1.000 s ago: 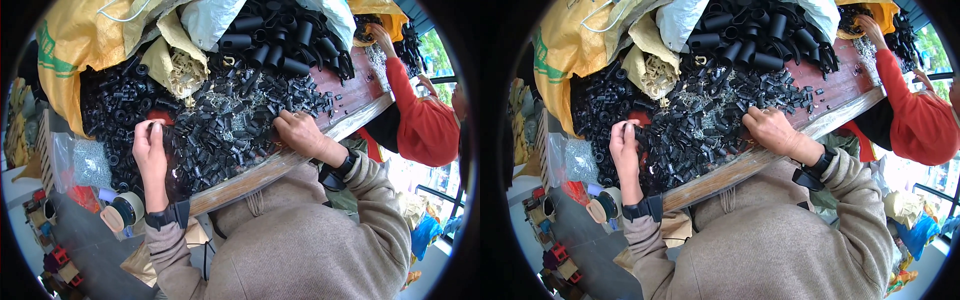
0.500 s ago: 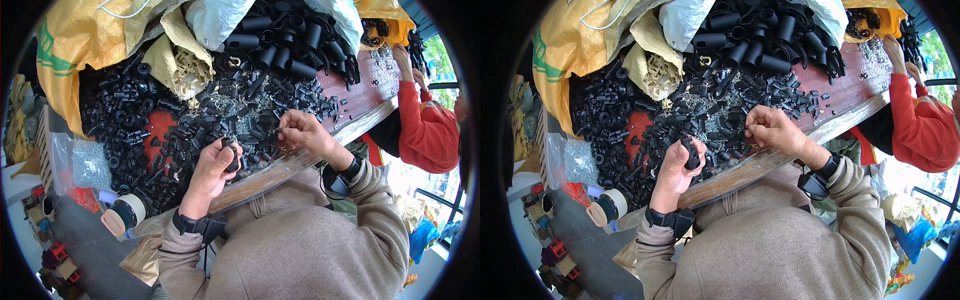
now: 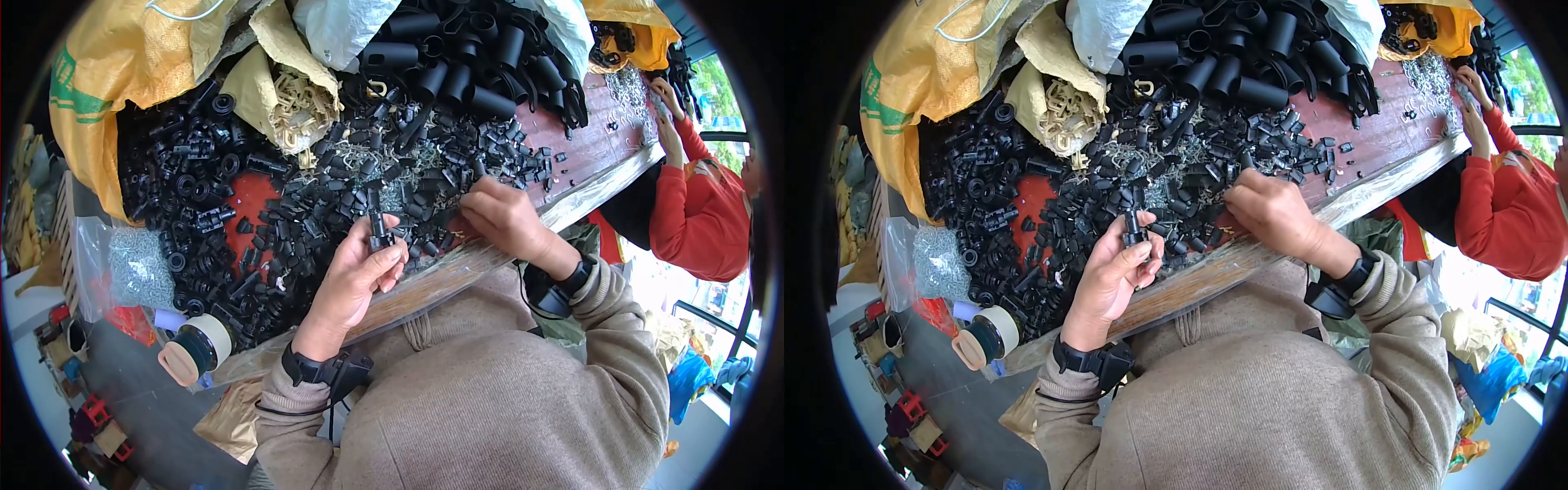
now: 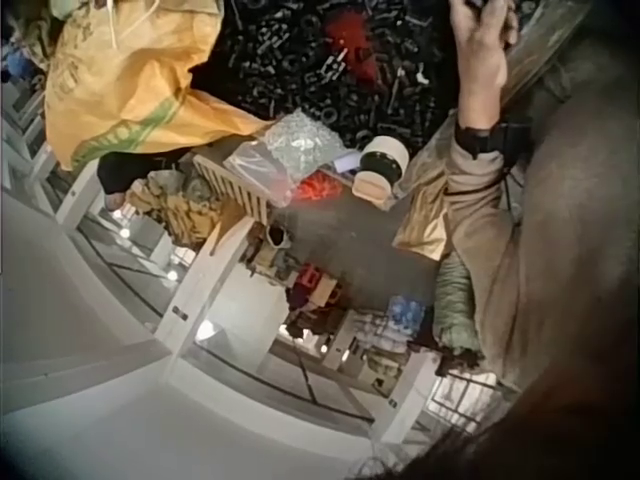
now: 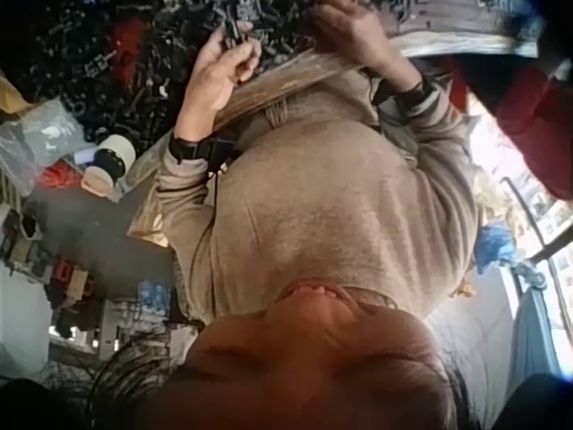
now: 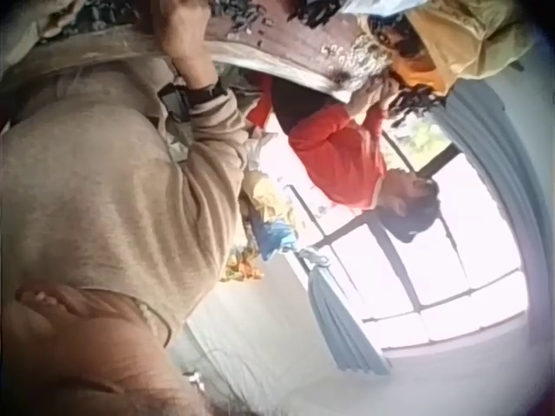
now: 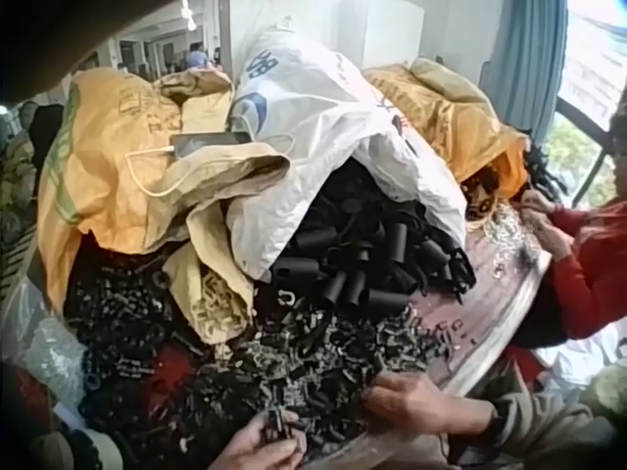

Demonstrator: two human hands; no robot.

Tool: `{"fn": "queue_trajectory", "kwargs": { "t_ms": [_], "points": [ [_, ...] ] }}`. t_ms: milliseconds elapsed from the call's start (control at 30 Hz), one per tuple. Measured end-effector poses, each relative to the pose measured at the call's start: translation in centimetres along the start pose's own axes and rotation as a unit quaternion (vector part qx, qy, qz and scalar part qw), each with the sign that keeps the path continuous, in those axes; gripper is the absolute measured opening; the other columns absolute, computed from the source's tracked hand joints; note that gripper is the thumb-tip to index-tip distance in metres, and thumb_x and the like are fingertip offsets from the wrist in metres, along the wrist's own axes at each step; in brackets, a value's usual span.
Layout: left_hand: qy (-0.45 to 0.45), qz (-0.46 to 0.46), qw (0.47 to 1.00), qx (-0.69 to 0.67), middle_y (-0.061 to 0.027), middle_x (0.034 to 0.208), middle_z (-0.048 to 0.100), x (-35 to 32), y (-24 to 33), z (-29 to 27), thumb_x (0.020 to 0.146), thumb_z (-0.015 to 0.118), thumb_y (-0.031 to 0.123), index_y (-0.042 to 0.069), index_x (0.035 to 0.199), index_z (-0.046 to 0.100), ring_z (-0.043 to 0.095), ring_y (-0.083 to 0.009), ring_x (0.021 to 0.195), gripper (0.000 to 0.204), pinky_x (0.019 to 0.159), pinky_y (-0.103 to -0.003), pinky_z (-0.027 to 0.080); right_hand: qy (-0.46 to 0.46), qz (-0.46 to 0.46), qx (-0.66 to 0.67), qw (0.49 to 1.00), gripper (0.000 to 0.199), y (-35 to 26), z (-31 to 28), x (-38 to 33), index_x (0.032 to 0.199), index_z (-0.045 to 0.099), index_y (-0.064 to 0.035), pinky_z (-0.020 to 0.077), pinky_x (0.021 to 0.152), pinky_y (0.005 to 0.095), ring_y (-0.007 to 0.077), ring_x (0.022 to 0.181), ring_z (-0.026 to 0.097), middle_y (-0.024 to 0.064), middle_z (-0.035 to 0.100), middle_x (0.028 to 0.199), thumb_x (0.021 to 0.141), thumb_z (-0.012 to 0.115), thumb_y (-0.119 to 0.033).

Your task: Assembling small black plastic and rubber components by hand at a workbench.

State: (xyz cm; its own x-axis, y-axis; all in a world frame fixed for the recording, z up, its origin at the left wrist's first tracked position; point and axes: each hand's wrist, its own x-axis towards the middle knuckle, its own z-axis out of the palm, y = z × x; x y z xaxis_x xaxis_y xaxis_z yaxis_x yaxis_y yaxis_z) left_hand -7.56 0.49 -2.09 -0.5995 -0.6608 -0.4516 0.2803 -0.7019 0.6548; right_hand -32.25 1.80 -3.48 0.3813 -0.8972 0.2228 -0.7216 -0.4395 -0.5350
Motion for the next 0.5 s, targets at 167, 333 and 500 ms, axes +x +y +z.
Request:
{"fn": "queue_trajectory", "kwargs": {
  "t_ms": [167, 333, 500],
  "points": [
    [-0.037, -0.035, 0.996, -0.067, -0.0099, 0.087, 0.051, -0.3, 0.3, -0.1, 0.081, 0.046, 0.017, 0.000, 0.119, 0.038, 0.048, -0.0124, 0.067, 0.043, 0.053, -0.021, 0.039, -0.068, 0.016, -0.101, 0.992, 0.017, -0.9, 1.0, 0.1, 0.078, 0.050, -0.0036, 0.0424, 0.048, 0.0329, 0.0249, 0.054, 0.051, 0.0103, 0.045, 0.071, 0.070, 0.062, -0.012],
    [-0.054, -0.035, 0.995, -0.072, -0.0090, 0.089, 0.052, -0.5, -0.1, -0.2, 0.082, 0.043, 0.020, -0.001, 0.121, 0.036, 0.049, -0.0121, 0.068, 0.045, 0.056, -0.021, 0.040, -0.062, 0.029, -0.130, 0.989, 0.016, -0.9, 1.4, -0.1, 0.078, 0.047, -0.0036, 0.0420, 0.049, 0.0332, 0.0259, 0.053, 0.050, 0.0116, 0.045, 0.074, 0.072, 0.060, -0.010],
    [-0.055, -0.001, 0.998, -0.005, -0.0033, 0.087, 0.053, -0.2, -0.7, 0.4, 0.079, 0.055, 0.013, 0.001, 0.113, 0.045, 0.048, -0.0079, 0.069, 0.037, 0.058, -0.020, 0.040, 0.029, 0.059, 0.051, 0.997, 0.013, -1.3, 1.2, 0.4, 0.082, 0.046, -0.0045, 0.0386, 0.046, 0.0271, 0.0177, 0.050, 0.047, 0.0069, 0.047, 0.073, 0.079, 0.056, -0.012]
  ]
}}
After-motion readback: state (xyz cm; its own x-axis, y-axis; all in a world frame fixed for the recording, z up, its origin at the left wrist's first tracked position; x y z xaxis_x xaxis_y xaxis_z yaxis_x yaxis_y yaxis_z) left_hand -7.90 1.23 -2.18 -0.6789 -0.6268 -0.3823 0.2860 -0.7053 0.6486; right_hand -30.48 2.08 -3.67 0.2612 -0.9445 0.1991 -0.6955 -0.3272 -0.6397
